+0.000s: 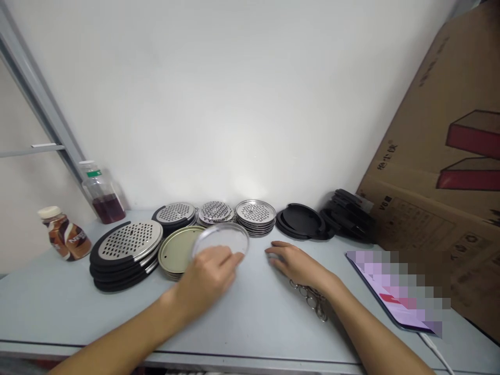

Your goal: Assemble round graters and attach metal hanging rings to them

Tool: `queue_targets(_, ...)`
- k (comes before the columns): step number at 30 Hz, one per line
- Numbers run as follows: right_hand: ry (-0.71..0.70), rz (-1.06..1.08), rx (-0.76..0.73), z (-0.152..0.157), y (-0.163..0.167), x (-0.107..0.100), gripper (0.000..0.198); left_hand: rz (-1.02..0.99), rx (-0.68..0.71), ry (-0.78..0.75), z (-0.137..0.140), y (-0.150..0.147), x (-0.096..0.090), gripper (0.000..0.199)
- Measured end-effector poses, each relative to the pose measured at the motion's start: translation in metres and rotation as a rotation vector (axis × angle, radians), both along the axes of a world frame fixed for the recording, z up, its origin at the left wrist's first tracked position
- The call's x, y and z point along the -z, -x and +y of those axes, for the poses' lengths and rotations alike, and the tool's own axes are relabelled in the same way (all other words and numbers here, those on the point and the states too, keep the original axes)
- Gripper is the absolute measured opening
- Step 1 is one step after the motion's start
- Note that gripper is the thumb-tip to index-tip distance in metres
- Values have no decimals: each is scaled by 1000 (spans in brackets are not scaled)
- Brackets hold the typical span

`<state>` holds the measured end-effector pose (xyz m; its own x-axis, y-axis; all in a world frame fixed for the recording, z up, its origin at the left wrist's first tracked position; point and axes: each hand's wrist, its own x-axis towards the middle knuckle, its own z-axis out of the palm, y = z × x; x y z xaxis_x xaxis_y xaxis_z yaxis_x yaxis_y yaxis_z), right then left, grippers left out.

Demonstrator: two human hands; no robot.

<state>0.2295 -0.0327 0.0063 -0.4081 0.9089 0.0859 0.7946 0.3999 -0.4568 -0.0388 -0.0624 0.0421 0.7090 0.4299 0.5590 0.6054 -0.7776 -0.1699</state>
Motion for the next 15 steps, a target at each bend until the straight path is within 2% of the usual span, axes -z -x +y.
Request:
queue_targets(3,-62,79,-24,5,-3,-1,33,107,191,47,-9,-34,16,25)
queue_targets(5,-78,99,-27,7,-3,0,33,160,250,57,-13,-49,27,22)
queue_targets(10,-80,67,-9,3,1,1,32,221,222,107,-15,-58,47,24)
queue_targets(13,-76,27,6,0,4,1,28,204,207,237,-17,-53,53,21)
queue_targets(15,-80,1,27,-1,6,1,24,168,226,349,-17,-51,53,27)
